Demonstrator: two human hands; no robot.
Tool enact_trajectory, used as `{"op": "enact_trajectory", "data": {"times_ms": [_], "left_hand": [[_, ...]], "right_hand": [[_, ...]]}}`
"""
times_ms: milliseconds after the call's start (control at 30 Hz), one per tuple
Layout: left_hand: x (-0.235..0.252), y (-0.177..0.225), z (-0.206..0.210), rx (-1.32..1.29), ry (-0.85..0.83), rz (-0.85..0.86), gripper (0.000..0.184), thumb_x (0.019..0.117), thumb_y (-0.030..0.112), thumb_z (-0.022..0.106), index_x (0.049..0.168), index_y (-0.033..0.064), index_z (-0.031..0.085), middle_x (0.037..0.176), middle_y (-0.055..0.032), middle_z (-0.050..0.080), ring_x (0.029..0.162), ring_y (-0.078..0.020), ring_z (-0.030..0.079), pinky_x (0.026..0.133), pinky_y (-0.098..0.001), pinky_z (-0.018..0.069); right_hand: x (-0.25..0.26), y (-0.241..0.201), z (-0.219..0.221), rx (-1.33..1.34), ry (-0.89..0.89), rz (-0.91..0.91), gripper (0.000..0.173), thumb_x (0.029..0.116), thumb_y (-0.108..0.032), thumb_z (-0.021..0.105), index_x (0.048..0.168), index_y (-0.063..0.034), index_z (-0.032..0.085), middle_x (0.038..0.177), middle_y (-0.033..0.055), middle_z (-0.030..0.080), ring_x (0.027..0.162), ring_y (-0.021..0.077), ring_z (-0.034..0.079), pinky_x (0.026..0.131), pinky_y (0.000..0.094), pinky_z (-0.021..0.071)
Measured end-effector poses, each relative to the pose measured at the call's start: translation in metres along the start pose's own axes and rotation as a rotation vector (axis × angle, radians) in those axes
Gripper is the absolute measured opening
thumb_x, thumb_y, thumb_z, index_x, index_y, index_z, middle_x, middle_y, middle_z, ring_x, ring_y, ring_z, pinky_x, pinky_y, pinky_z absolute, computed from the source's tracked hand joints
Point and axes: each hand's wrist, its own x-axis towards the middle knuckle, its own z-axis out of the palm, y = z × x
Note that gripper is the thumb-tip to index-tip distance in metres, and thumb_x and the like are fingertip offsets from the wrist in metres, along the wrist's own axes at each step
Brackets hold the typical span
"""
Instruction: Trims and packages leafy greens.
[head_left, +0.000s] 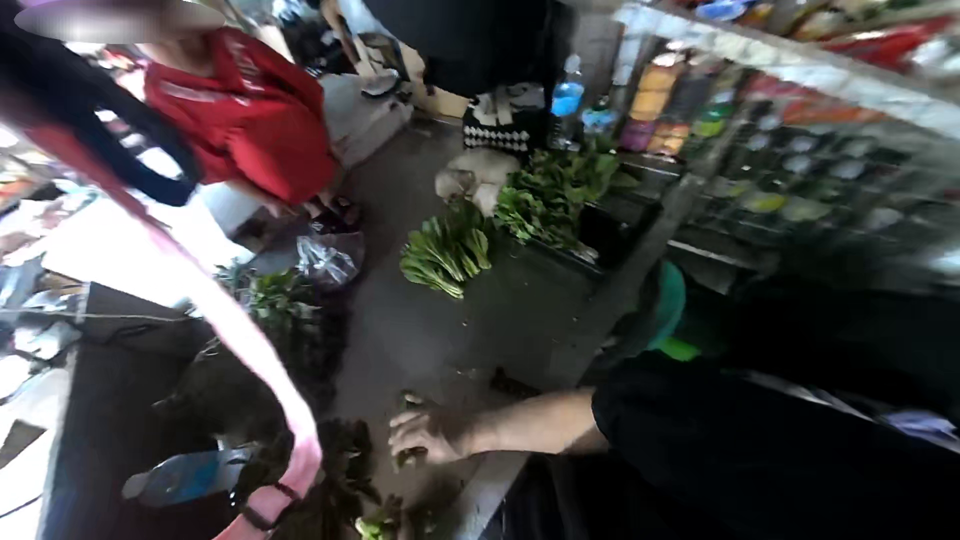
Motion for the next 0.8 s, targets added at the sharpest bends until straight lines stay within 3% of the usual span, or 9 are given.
{"op": "enact_trajectory", "data": {"times_ms": [67,133,200,333,433,567,700,800], "left_hand": [[0.005,0.02,0.004,-0.03,0.025,0.017,0.031,0.0873,0.002,0.067,0.113,-0.0133,0.062,0.105,-0.0165,0.071,0.097,-0.0117,0.069,0.09,-0.0296,0.0567],[0.009,0.04,0.009,0.024,0.001,0.008,0.036,0.0858,0.0,0.066,0.119,-0.0127,0.06,0.106,-0.0145,0.072,0.096,-0.0054,0.068,0.089,-0.0246,0.0569],[0.014,0.052,0.018,0.108,-0.045,-0.008,0.04,0.0837,0.0,0.066,0.121,-0.0132,0.059,0.105,-0.0166,0.07,0.094,-0.0058,0.067,0.087,-0.0251,0.0561],[0.02,0.065,0.043,0.107,-0.042,-0.019,0.041,0.0903,0.003,0.063,0.127,-0.0134,0.055,0.109,-0.0168,0.068,0.098,-0.0045,0.066,0.091,-0.0229,0.0547],[0.026,0.075,0.064,0.12,-0.034,-0.02,0.042,0.0941,0.006,0.065,0.13,-0.013,0.054,0.114,-0.02,0.068,0.102,-0.0106,0.067,0.094,-0.0277,0.0548],[0.032,0.104,0.085,0.231,-0.064,-0.049,0.036,0.0917,0.009,0.069,0.121,-0.0103,0.062,0.104,-0.0167,0.071,0.094,-0.0114,0.069,0.089,-0.0311,0.057],[0.032,0.129,0.109,0.24,-0.026,-0.107,0.039,0.0883,0.01,0.073,0.121,-0.008,0.063,0.104,-0.0141,0.072,0.094,-0.01,0.069,0.089,-0.0311,0.0577],[0.037,0.141,0.141,0.148,0.078,-0.141,0.038,0.0881,0.012,0.073,0.119,-0.0064,0.063,0.101,-0.0109,0.072,0.091,-0.0074,0.069,0.086,-0.0285,0.0583]], "right_hand": [[0.006,-0.016,-0.004,0.076,0.088,0.058,0.024,0.0965,-0.026,0.071,0.117,-0.0144,0.075,0.114,0.005,0.075,0.12,0.0228,0.066,0.119,0.0507,0.0361],[0.006,-0.03,-0.015,0.162,0.085,0.106,0.027,0.0963,-0.024,0.071,0.117,-0.0088,0.074,0.107,0.0108,0.075,0.107,0.0256,0.07,0.108,0.045,0.0473],[0.0,-0.032,-0.02,0.223,0.087,0.145,0.026,0.0943,-0.019,0.071,0.117,-0.0051,0.074,0.107,0.0142,0.074,0.105,0.0279,0.07,0.102,0.0439,0.0523],[-0.016,-0.029,-0.042,0.279,0.018,0.285,0.03,0.0968,-0.018,0.066,0.123,-0.0056,0.071,0.115,0.0154,0.073,0.11,0.0293,0.069,0.099,0.0483,0.0532],[-0.026,-0.022,-0.067,0.331,-0.052,0.296,0.031,0.1016,-0.022,0.063,0.126,-0.0026,0.068,0.119,0.0183,0.071,0.113,0.0316,0.067,0.102,0.0502,0.0513],[-0.034,-0.01,-0.097,0.292,-0.074,0.229,0.028,0.1007,-0.019,0.063,0.122,-0.0022,0.069,0.116,0.0182,0.072,0.111,0.0329,0.068,0.101,0.0505,0.0514],[-0.041,0.002,-0.125,0.373,-0.04,0.203,0.03,0.1026,-0.022,0.063,0.123,-0.0004,0.069,0.115,0.0192,0.072,0.11,0.0317,0.069,0.101,0.0481,0.0521],[-0.036,0.013,-0.149,0.482,-0.005,0.311,0.033,0.1019,-0.025,0.065,0.123,-0.0003,0.07,0.115,0.0192,0.072,0.111,0.0294,0.068,0.103,0.0447,0.0511]]}}
